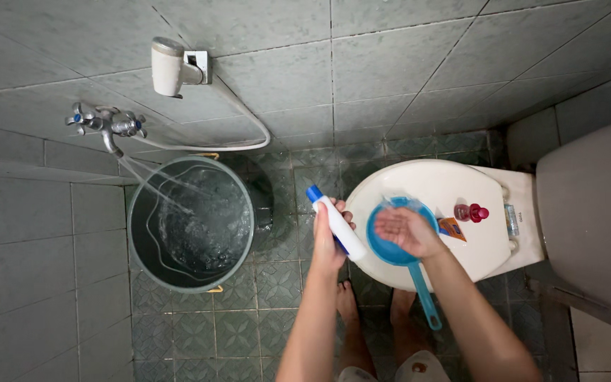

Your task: The person organizes various toiletries in a bathroom. They rinse bottles under a running tap, place them on a wall-mounted shelf, and use a small scoop to transfer liquid between containers.

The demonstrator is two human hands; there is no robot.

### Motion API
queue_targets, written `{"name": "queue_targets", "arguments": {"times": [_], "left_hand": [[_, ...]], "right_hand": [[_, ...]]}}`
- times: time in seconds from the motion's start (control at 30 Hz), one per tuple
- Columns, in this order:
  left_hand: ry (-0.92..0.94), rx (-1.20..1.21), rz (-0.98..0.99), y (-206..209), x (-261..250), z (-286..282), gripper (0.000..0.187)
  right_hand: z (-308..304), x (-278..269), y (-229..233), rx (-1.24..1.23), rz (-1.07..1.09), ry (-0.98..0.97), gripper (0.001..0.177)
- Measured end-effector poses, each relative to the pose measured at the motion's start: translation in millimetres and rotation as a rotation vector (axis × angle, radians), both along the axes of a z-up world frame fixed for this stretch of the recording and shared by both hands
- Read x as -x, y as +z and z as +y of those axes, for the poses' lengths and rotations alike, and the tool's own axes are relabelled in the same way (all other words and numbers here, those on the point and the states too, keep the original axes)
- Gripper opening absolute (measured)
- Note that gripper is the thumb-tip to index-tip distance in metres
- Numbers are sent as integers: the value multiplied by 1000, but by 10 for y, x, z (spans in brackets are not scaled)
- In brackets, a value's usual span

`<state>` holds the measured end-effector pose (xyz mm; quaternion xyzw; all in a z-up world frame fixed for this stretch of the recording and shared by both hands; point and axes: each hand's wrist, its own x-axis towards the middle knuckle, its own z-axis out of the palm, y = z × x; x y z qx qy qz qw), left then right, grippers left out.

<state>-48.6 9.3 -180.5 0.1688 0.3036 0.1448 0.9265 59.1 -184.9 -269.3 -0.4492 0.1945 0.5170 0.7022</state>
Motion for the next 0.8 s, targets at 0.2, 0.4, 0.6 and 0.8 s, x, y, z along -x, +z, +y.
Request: {"name": "queue_targets", "arguments": {"times": [0.2,0.4,0.6,0.8], "left_hand": [[-39,432,-155,-303,-167,-137,55],[-86,401,-64,204,-273,-121,52],[-301,-218,379,473,-315,-230,51],[-346,-387,356,569,-141,-470,40]], "right_hand": [[453,176,1784,6,-501,520,42],[-55,-96,1946,-12,-578,269,37],[-428,194,1602,774,-1468,549,29],[-2259,66,2443,1259,-1704,-162,22]]}}
